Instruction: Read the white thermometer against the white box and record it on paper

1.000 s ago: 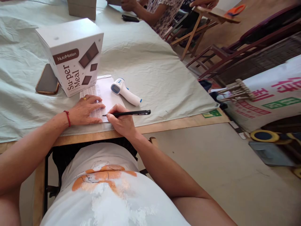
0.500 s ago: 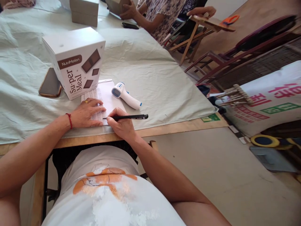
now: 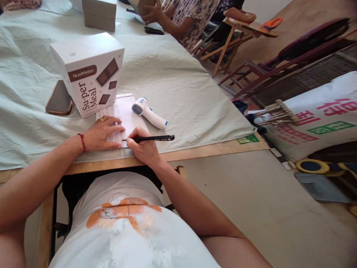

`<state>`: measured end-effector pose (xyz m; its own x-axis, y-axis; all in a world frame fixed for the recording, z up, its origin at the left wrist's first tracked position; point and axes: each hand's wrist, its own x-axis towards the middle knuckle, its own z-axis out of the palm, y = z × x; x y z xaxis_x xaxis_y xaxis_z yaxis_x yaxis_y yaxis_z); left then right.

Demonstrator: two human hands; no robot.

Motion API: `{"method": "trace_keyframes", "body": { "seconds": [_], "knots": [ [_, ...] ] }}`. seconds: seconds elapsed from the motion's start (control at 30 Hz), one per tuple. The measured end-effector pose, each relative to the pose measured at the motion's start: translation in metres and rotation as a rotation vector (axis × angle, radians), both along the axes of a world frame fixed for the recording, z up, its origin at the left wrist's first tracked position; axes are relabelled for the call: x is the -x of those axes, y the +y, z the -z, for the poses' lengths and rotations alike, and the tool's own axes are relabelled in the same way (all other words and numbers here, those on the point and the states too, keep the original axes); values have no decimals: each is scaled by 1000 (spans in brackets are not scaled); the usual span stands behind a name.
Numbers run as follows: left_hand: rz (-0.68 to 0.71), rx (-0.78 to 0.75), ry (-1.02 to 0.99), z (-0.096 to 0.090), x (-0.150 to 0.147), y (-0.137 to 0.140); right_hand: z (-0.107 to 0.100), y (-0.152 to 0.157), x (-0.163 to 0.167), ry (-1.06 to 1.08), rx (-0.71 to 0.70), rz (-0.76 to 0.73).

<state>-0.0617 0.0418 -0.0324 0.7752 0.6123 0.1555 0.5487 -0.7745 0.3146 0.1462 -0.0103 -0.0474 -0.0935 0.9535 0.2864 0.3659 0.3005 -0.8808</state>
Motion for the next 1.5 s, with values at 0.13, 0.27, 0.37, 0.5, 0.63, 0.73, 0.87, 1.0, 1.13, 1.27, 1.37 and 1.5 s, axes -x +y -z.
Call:
{"method": "trace_keyframes", "body": {
  "seconds": [0.13,0.27,0.37,0.5,0.63,0.73,0.87,1.0,1.13,1.27,1.37,1.5],
  "knots": [
    [-9,-8,-9,2,1,1,0,0,-1,44,-7,2],
    [-1,8,-17,2,1,2,0,0,-1,58,8,47],
    [6,9,-9,0,0,2,0,0,-2,56,8,47],
    [11,3,1,-2,0,1,-1,0,-1,40,7,29],
    [9,8,-5,-1,0,1,-3,-1,-1,24,10,14],
    [-1,10,0,0,0,2,-4,-1,-1,21,16,21],
    [4,-2,-6,1,0,2,-3,0,-1,30,19,18],
    [11,-2,-9,0,-1,2,-3,-1,-2,22,21,2],
    [6,23,8,-4,-1,0,-3,-1,-2,35,6,-7],
    [8,21,3,-4,0,0,-3,-1,-2,34,25,6],
    [8,17,-6,-2,0,1,-2,-1,-2,34,21,31],
    [4,10,-4,0,0,2,-1,-1,-2,40,-20,3]
  ]
}}
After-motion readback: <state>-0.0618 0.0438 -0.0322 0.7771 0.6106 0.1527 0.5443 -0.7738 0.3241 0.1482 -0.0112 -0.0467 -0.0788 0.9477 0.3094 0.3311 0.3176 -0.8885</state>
